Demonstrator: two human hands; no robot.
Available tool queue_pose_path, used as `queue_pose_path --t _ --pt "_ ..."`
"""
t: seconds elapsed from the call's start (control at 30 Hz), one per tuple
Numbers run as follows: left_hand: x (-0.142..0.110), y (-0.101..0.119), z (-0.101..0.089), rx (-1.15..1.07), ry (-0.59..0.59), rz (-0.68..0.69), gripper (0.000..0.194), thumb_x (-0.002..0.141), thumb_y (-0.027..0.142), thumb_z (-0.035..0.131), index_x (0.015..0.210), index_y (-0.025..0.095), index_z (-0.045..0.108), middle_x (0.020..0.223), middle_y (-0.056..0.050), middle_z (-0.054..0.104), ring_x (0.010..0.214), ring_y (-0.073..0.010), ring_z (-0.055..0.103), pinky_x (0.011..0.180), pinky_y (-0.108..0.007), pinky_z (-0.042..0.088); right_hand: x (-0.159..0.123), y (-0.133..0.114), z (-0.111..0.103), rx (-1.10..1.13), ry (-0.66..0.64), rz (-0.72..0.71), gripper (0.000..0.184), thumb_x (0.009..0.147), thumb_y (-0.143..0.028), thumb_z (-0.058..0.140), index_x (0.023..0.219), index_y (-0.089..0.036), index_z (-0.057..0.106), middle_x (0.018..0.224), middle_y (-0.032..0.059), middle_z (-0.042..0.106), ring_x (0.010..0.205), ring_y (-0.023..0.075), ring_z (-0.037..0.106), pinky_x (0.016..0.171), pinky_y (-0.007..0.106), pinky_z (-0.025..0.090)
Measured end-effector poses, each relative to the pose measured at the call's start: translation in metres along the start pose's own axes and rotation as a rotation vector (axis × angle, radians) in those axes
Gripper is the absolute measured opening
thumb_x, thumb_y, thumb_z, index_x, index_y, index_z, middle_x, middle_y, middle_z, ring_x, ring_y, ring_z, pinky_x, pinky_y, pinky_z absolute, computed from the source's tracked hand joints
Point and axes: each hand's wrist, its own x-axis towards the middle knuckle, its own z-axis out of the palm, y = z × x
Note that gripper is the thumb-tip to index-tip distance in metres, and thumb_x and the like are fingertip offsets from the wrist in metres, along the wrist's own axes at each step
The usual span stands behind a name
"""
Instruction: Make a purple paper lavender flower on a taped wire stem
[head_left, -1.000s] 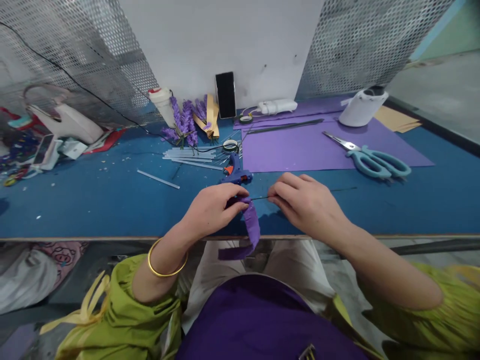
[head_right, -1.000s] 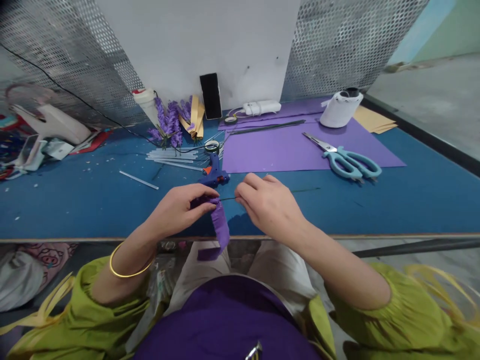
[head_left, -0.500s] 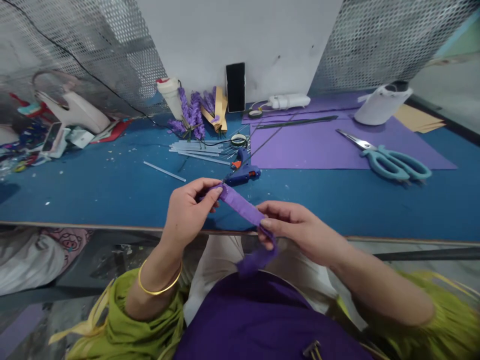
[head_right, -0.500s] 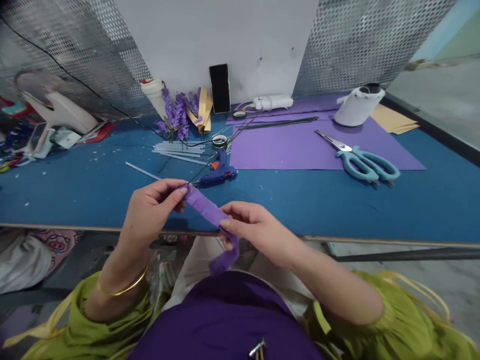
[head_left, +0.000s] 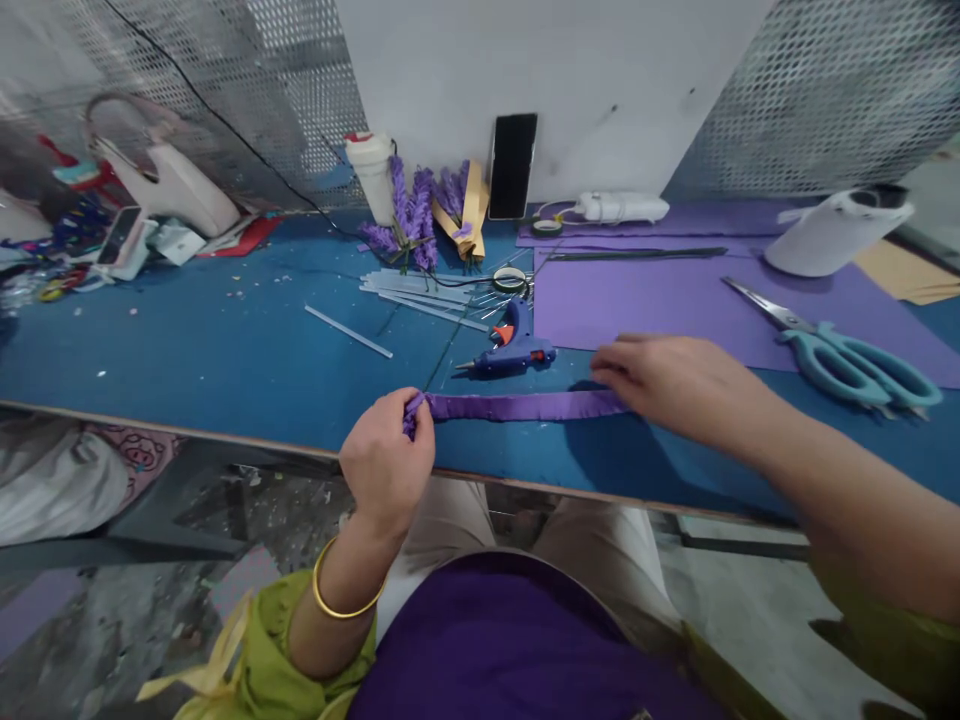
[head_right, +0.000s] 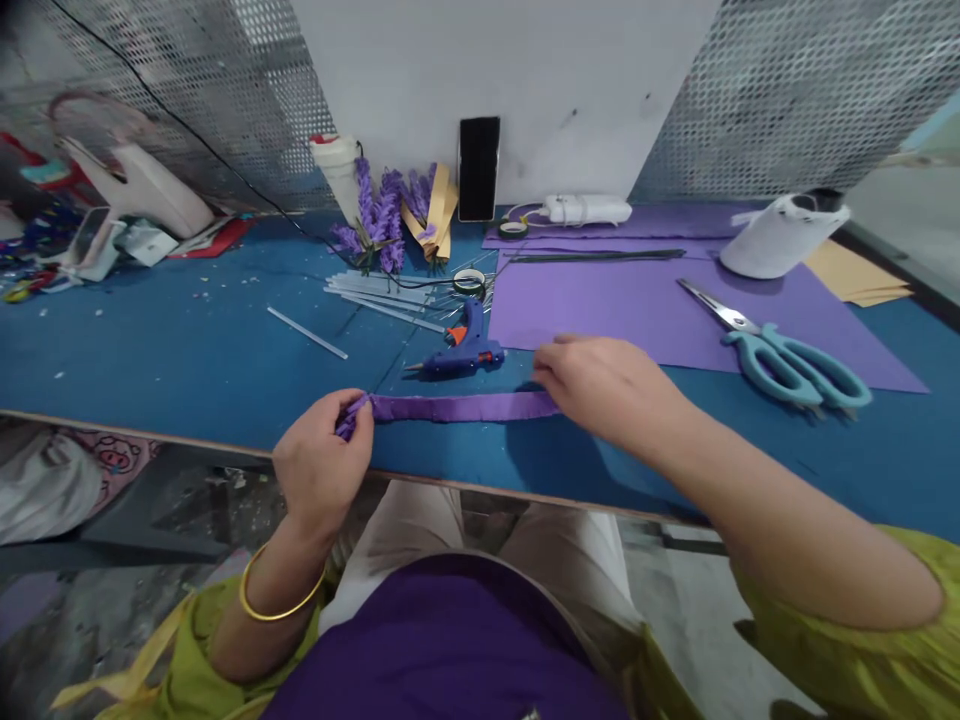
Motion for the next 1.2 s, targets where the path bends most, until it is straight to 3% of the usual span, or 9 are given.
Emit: queue_pose_path --t 0.07,0.13,0.27,0.4,0.57,0.8,0.97,1.07,1.2 --pt "0.002 0.0 0.0 0.005 0.009 0.03 0.017 0.091 0.025 0.054 0.099 0.019 0.067 0.094 -0.007 0.072 0.083 -0.0214 0.066 0.07 -0.03 0.044 0.019 0.001 0.003 -0.105 0.171 -0.147 0.027 0.093 -0.024 0.046 0.102 -0.019 0.071 0.094 0.0099 0.069 0.077 0.0236 0.064 0.062 0.033 0.041" --pt "0.003 0.001 -0.001 0.005 0.013 0.033 0.014 0.09 0.023 0.056 0.098 0.019 0.067 0.096 -0.007 0.071 0.082 -0.021 0.066 0.067 -0.03 0.043 0.041 0.003 0.006 -0.166 0.26 -0.339 0.033 0.092 -0.016 0.045 0.118 -0.018 0.066 0.111 0.0126 0.068 0.092 0.0251 0.064 0.074 0.037 0.046" --pt "0.004 0.0 -0.006 -0.026 -0.03 0.049 0.018 0.087 0.022 0.057 0.103 0.019 0.065 0.099 -0.008 0.07 0.087 -0.0224 0.065 0.073 -0.031 0.046 0.078 0.011 0.016 -0.199 0.199 -0.623 0.054 0.088 -0.004 0.045 0.136 -0.024 0.054 0.134 0.012 0.059 0.112 0.0254 0.059 0.087 0.04 0.046" --pt "0.002 -0.004 -0.007 -0.027 -0.054 0.067 0.02 0.087 0.021 0.055 0.105 0.016 0.065 0.098 -0.009 0.07 0.092 -0.0249 0.063 0.082 -0.036 0.047 0.095 0.017 0.022 -0.182 0.128 -0.752 0.053 0.088 -0.003 0.044 0.135 -0.023 0.055 0.135 0.0126 0.057 0.115 0.026 0.057 0.088 0.041 0.047" --pt "0.0 -0.008 -0.002 -0.024 -0.041 0.086 0.018 0.088 0.02 0.056 0.103 0.016 0.065 0.096 -0.009 0.072 0.089 -0.024 0.063 0.08 -0.035 0.047 0.101 0.017 0.019 -0.183 0.078 -0.819 0.053 0.092 -0.006 0.041 0.14 -0.028 0.051 0.138 0.0089 0.055 0.117 0.0258 0.055 0.093 0.045 0.045" --pt "-0.002 -0.007 -0.001 -0.02 -0.037 0.067 0.014 0.087 0.02 0.058 0.1 0.019 0.064 0.094 -0.007 0.071 0.088 -0.0234 0.064 0.08 -0.035 0.048 0.112 0.022 0.015 -0.106 0.001 -0.869 0.042 0.096 -0.012 0.038 0.129 -0.027 0.059 0.116 0.0058 0.065 0.111 0.0243 0.058 0.099 0.049 0.043" --pt "-0.003 -0.008 -0.002 -0.088 -0.001 0.077 0.025 0.087 0.021 0.06 0.112 0.018 0.062 0.112 -0.01 0.068 0.103 -0.0249 0.063 0.09 -0.038 0.05 0.106 0.035 0.017 0.078 0.001 -0.757 0.038 0.091 -0.019 0.046 0.126 -0.023 0.06 0.142 0.0079 0.054 0.119 0.0291 0.055 0.099 0.053 0.043" --pt "-0.008 -0.011 -0.003 -0.075 0.08 0.138 0.028 0.085 0.022 0.065 0.113 0.019 0.064 0.118 -0.011 0.067 0.107 -0.027 0.062 0.094 -0.042 0.049 0.096 0.032 0.016 0.201 -0.013 -0.687 0.037 0.088 -0.025 0.052 0.125 -0.023 0.059 0.145 0.0089 0.052 0.121 0.031 0.055 0.098 0.053 0.044" --pt "-0.017 -0.017 -0.003 -0.099 0.12 0.33 0.029 0.082 0.019 0.068 0.11 0.023 0.069 0.106 -0.005 0.075 0.1 -0.0252 0.065 0.09 -0.041 0.048 0.08 0.012 0.012 0.304 0.02 -0.686 0.033 0.089 -0.029 0.052 0.121 -0.024 0.059 0.129 0.0111 0.063 0.115 0.029 0.059 0.095 0.048 0.046"
